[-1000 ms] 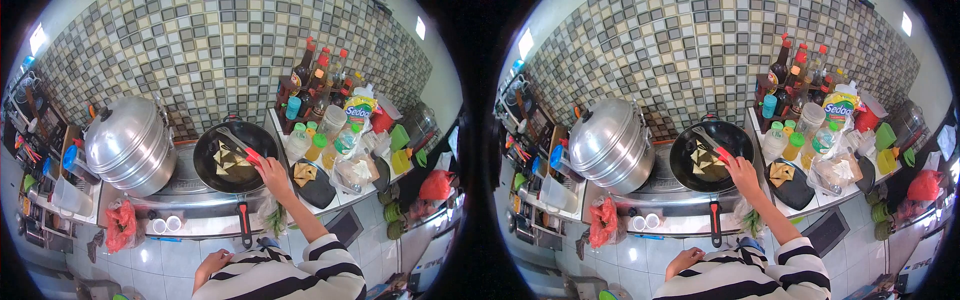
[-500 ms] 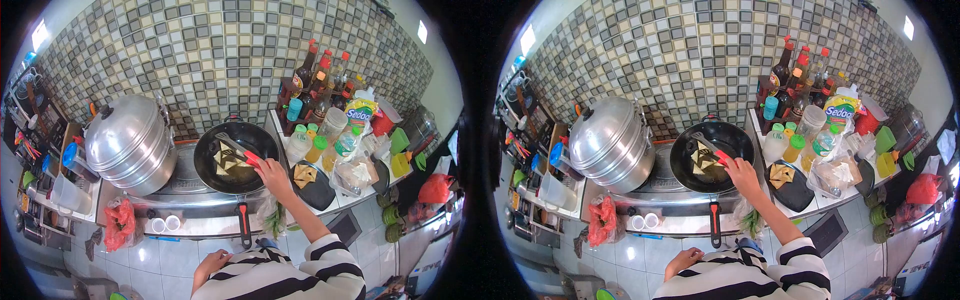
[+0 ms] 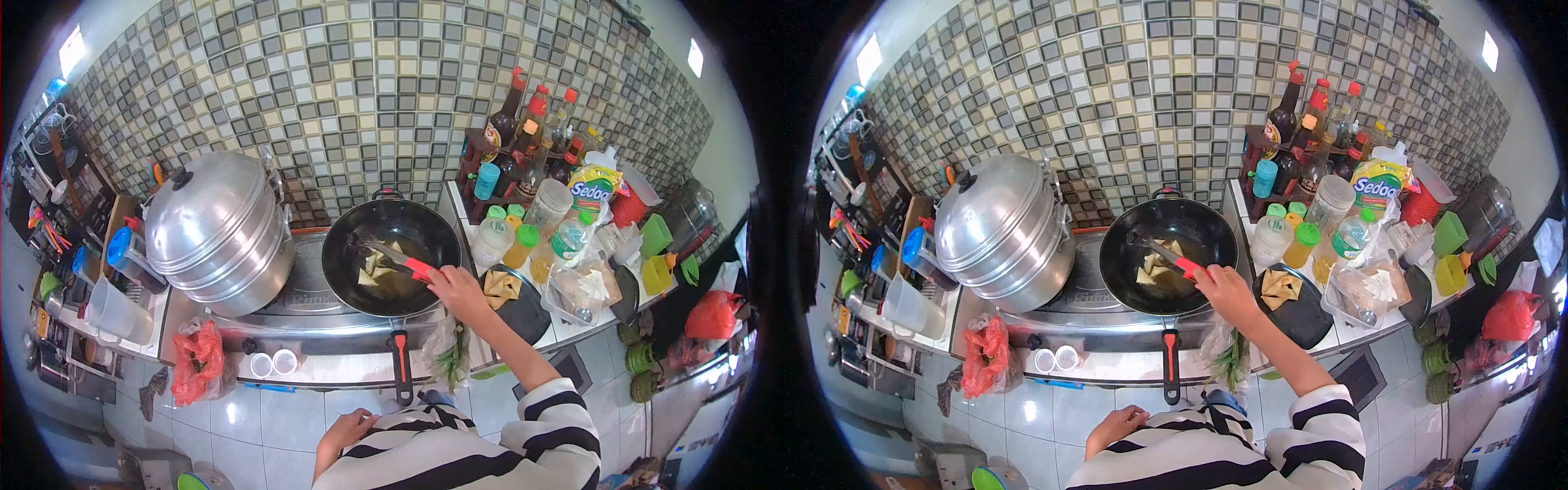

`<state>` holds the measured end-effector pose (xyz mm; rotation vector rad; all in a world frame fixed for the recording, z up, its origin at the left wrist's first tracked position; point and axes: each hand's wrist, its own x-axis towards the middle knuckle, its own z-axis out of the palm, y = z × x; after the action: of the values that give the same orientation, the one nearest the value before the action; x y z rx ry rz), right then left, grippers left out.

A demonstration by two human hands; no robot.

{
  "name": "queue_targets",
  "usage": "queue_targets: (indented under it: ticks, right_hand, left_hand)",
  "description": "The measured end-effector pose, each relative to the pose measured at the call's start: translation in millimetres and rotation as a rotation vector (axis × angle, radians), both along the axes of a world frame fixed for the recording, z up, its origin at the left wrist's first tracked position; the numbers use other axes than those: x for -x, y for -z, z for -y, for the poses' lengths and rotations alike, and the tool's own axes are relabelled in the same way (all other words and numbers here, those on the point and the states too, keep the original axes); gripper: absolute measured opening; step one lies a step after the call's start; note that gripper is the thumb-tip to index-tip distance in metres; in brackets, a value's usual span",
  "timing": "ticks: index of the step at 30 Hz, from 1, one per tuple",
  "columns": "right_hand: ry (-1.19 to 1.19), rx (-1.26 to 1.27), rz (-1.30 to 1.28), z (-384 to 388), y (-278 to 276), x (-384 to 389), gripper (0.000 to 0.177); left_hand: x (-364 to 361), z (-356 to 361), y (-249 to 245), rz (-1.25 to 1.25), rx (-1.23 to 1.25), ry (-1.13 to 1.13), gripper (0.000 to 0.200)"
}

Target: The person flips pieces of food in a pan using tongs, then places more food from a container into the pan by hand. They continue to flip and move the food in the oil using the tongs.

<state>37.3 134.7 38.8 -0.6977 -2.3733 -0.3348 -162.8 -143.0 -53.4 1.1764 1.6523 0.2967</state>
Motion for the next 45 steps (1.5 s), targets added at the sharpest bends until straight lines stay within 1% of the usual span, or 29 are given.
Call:
queue_targets:
  ticks: [4,6,7,9,13,19,21,22,24,31,33,36,38,42,45]
  right_hand:
    - [0.046,0.024,-0.051,5.9,-15.5,-15.1,0.028]
    - [0.105,0.085,-0.056,11.8,-23.4,-21.7,0.028]
    - [0.105,0.085,-0.055,14.5,-25.4,-25.1,0.028]
    - [0.177,0.157,-0.004,19.7,-27.6,-30.6,0.031]
    - [0.194,0.08,-0.026,22.5,-29.4,-37.5,0.026]
    - [0.149,0.093,0.004,17.8,-18.6,-36.9,0.024]
    - [0.07,0.109,-0.074,16.7,-10.2,-32.7,0.025]
    - [0.07,0.11,-0.074,17.2,-9.9,-31.1,0.025]
    - [0.044,0.127,-0.158,17.3,-9.8,-27.9,0.027]
    - [0.105,0.152,-0.112,11.3,-16.4,-23.3,0.03]
    - [0.106,0.187,-0.229,9.5,-12.1,-16.2,0.029]
    - [0.064,0.203,-0.258,6.6,-7.8,-1.8,0.028]
    - [0.029,0.167,-0.22,2.0,-3.6,5.0,0.028]
    - [-0.029,0.1,-0.148,-1.5,-1.7,15.1,0.029]
    - [-0.029,0.122,-0.186,-9.7,2.5,21.0,0.028]
  left_hand:
    - [0.4,-0.7,5.2,0.023,-0.016,-0.013,0.048]
    - [0.1,-1.1,5.0,0.019,-0.03,-0.006,0.048]
    - [-0.7,-2.0,3.7,0.014,-0.021,-0.002,0.048]
    - [-1.8,-2.5,1.5,0.008,-0.012,0.001,0.048]
    - [-2.4,-1.7,-2.1,0.002,-0.017,0.01,0.049]
    - [-1.3,-3.3,-0.8,-0.008,-0.015,0.023,0.048]
    - [-1.3,-3.7,-1.2,-0.006,-0.006,0.021,0.048]
    - [-1.7,-4.2,-2.6,-0.012,-0.013,0.028,0.048]
    - [-1.4,-3.6,-3.0,-0.019,-0.018,0.033,0.048]
    - [1.3,0.3,0.8,0.014,-0.033,0.009,0.048]
    - [0.2,-1.1,-3.1,0.021,-0.034,0.006,0.048]
    - [-0.8,-3.2,-3.9,-0.004,-0.007,0.003,0.049]
    - [0.7,-2.3,2.4,-0.009,-0.033,0.019,0.05]
    - [1.7,-2.5,-3.1,-0.012,-0.024,0.02,0.051]
    - [1.0,0.4,0.2,-0.011,-0.006,0.005,0.051]
